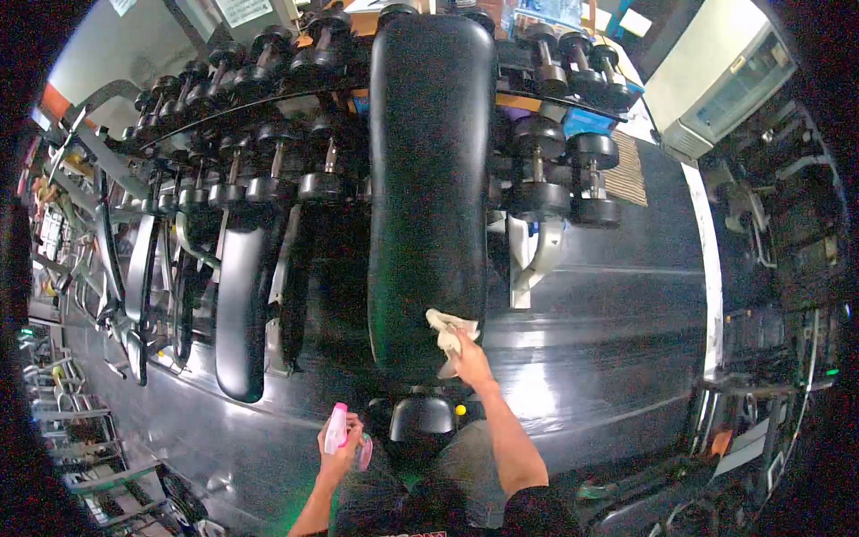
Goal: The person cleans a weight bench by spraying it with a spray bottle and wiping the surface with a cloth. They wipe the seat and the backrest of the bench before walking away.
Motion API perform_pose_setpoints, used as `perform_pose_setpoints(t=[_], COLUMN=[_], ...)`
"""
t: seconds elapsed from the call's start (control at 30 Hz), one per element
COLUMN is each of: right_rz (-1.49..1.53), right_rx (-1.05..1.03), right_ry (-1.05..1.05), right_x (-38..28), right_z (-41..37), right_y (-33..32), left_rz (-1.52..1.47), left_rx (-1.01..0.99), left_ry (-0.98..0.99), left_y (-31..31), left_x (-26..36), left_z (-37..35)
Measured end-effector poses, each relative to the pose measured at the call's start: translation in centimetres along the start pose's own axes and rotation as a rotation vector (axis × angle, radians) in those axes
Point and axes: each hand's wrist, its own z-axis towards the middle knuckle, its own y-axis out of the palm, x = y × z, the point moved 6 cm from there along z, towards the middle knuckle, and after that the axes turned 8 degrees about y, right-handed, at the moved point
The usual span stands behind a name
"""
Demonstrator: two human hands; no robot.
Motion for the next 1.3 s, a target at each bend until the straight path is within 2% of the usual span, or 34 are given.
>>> perform_pose_setpoints(t=[0.03, 0.07, 0.1, 0.13, 0.17, 0.2, 0.27, 0.3, 0.37, 0.47, 0.5, 0.6, 0.73, 0.77, 0.8, 0.87, 0.93, 0.97, 1.0, 1.07, 1.1, 1.13, 1.2, 1.23, 1.3], right_rz=[0.315, 0.357, 0.458, 0.389, 0.349, 0.085, -0.128, -0.162, -0.241, -0.441, -0.443, -0.473, -0.524, -0.555, -0.516, -0.307, 0.142, 0.248, 0.311, 0.375, 0.346, 0.261, -0.121, -0.26, -0.514], right_rx=[-0.069, 0.109, 0.167, 0.307, 0.347, 0.494, 0.566, 0.653, 0.688, 0.645, 0.636, 0.459, 0.158, 0.096, 0.072, -0.066, -0.182, -0.143, 0.008, 0.172, 0.317, 0.437, 0.599, 0.601, 0.564], right_ry=[0.196, 0.051, 0.034, -0.099, -0.129, -0.266, -0.354, -0.47, -0.489, -0.434, -0.439, -0.428, -0.354, -0.371, -0.373, -0.3, -0.065, -0.154, -0.245, -0.149, -0.306, -0.415, -0.524, -0.525, -0.493], right_x=[0.3, -1.9, -3.8, -4.4, -8.2, -10.2, -17.3, -20.2, -23.3, -21.7, -21.2, -17.3, -10.4, -8.9, -7.9, -7.7, -7.3, -8.3, -9.8, -14.2, -16.5, -19.2, -23.7, -24.5, -24.2], right_z=[0.6, 1.7, 3.0, 4.9, 6.0, 7.5, 10.6, 12.1, 15.6, 18.2, 17.8, 13.6, 6.0, 4.3, 2.9, 1.7, 2.7, 3.8, 5.1, 7.7, 9.5, 10.7, 13.4, 15.6, 17.2], right_y=[-1.0, -3.7, -5.9, -7.1, -10.0, -11.2, -14.2, -15.1, -13.9, -7.4, -5.9, -0.1, 8.1, 9.5, 10.1, 9.2, 7.2, 5.0, 2.6, -2.7, -5.0, -7.2, -8.9, -8.1, -5.2], left_rz=[0.005, -0.001, -0.001, 0.0, -0.002, 0.021, 0.034, 0.017, 0.0, -0.044, -0.09, -0.05, -0.063, -0.079, -0.089, 0.097, 0.056, 0.076, 0.097, 0.089, 0.09, 0.091, 0.03, -0.03, 0.013], left_rx=[-0.008, 0.001, -0.014, -0.03, -0.023, -0.027, -0.02, 0.0, 0.036, 0.095, 0.129, 0.154, 0.045, 0.015, 0.009, -0.085, -0.079, -0.113, -0.146, -0.14, -0.144, -0.149, -0.138, -0.133, -0.141], left_ry=[0.023, 0.021, -0.006, -0.032, -0.038, -0.036, -0.037, -0.018, 0.004, 0.028, -0.016, -0.015, 0.032, -0.047, -0.049, 0.078, 0.066, 0.083, 0.101, 0.154, 0.179, 0.203, 0.144, 0.09, 0.125], left_y=[0.1, 0.2, 0.3, 0.4, 0.3, 0.5, 0.5, 0.2, -0.6, -2.0, -2.4, -3.4, -3.3, -3.2, -3.4, -3.7, -3.9, -3.7, -3.6, -3.5, -3.3, -3.2, -2.6, -2.4, -1.8], left_x=[-0.6, -0.9, -1.3, -1.6, -1.4, -0.9, -0.8, -0.8, -1.4, -1.9, -2.7, -3.7, -3.5, -4.2, -4.4, -3.9, -3.6, -3.1, -2.9, -3.3, -3.2, -3.2, -5.0, -5.9, -6.3], left_z=[-0.1, -0.2, -0.3, -0.4, -0.5, -0.5, -0.6, -0.8, -1.0, -1.3, -1.5, -1.6, -1.0, -0.8, -0.5, 0.5, 1.4, 1.8, 2.1, 2.6, 2.9, 3.1, 2.7, 2.3, 1.8])
